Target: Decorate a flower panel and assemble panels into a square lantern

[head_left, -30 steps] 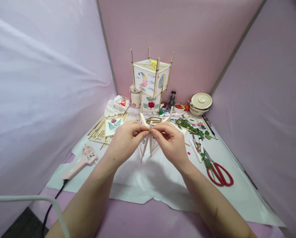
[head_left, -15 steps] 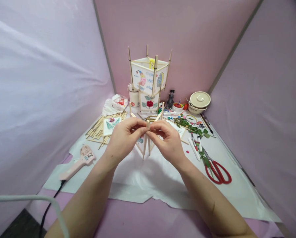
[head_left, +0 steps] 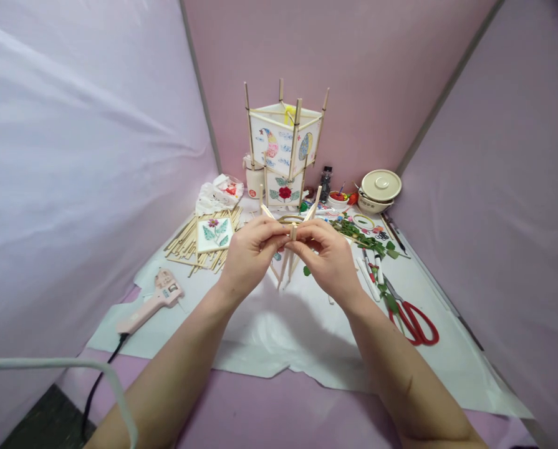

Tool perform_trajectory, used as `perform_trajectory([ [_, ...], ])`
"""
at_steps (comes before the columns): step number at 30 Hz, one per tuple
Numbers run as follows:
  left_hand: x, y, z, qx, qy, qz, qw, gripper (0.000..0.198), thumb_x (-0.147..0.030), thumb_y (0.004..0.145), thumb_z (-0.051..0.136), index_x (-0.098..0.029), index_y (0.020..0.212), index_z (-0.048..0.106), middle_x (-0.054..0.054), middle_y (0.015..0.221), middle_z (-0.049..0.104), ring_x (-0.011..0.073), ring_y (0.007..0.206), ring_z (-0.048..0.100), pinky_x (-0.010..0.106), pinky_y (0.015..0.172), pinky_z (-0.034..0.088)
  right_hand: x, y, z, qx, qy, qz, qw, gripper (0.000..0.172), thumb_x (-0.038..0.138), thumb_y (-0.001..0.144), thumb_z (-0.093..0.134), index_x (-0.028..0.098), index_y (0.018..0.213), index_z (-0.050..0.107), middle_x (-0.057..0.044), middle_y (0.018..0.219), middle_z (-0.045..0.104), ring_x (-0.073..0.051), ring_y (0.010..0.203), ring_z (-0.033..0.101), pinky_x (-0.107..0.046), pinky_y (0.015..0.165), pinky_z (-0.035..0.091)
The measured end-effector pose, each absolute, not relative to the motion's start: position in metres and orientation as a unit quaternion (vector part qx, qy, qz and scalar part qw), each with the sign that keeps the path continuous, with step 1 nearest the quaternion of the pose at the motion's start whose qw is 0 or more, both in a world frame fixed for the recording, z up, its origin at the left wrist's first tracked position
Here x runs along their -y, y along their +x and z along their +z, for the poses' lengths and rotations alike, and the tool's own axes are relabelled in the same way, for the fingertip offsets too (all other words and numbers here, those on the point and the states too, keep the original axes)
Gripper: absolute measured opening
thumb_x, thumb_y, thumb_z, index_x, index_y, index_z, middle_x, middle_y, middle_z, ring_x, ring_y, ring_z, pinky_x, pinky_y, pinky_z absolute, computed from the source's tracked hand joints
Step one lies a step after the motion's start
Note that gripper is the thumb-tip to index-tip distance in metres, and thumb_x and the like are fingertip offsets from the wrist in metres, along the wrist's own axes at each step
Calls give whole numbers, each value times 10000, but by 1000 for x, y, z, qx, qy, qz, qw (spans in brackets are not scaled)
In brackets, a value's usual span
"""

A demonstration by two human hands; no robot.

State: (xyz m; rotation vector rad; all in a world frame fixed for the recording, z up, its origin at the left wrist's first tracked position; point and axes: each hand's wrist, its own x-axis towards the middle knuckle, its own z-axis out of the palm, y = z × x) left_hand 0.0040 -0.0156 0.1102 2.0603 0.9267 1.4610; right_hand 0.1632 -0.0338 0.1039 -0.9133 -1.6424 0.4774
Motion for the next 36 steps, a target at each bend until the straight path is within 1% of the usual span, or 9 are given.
perform_trajectory([
  [3,22,2,96,-383,690,565,242,202,-273,867,588,-218,1054,639,19,897,632,131,789,615,259,718,508,30,167,103,691,-409,178,569,60,213,846,643,218,787,651,-31,874,617,-171,810,591,-291,689,510],
  [5,30,-3,80,-437,657,571,228,192,-336,850,620,-200,984,609,11,849,621,127,749,592,250,686,489,28,169,102,682,-412,169,580,54,218,848,638,213,797,657,-34,878,621,-173,816,591,-291,690,508],
  [8,46,-9,48,-511,684,470,224,254,-425,835,626,-187,771,563,-6,725,580,123,649,527,251,626,445,25,174,103,666,-412,167,600,48,229,846,635,209,820,670,-40,898,628,-180,846,598,-297,715,513],
  [11,57,-8,21,-551,716,356,241,271,-448,781,673,-190,818,598,0,727,583,142,619,520,278,609,433,22,180,104,645,-412,176,619,57,254,832,651,208,808,674,-40,893,630,-179,831,596,-301,719,512],
  [15,56,-2,8,-523,747,317,261,150,-327,857,573,-199,851,650,54,906,637,184,790,583,321,752,450,19,188,103,620,-406,235,629,103,301,806,683,199,798,674,-29,845,630,-164,768,584,-295,695,505],
  [19,48,-2,9,-500,747,332,285,225,-280,871,528,-203,678,614,42,825,628,188,799,588,310,755,440,15,193,100,600,-394,323,617,164,350,784,706,190,804,673,-20,806,630,-154,730,587,-297,699,514],
  [25,37,-9,3,-508,742,310,309,191,-287,841,539,-200,690,620,22,774,640,187,760,579,295,724,427,6,189,96,570,-360,417,610,198,366,748,745,187,790,672,-8,760,634,-137,685,588,-281,667,515],
  [29,28,-14,-3,-483,733,277,391,209,-329,829,538,-186,717,642,13,748,648,186,748,575,286,705,433,3,188,96,557,-344,440,614,195,358,742,761,192,773,663,2,750,627,-123,663,577,-260,638,508],
  [36,22,-22,-9,-426,701,313,479,198,-324,810,595,-173,830,722,45,915,674,179,869,619,268,805,454,10,190,101,581,-341,421,607,176,352,793,730,201,855,664,2,795,636,-127,691,588,-266,656,522],
])
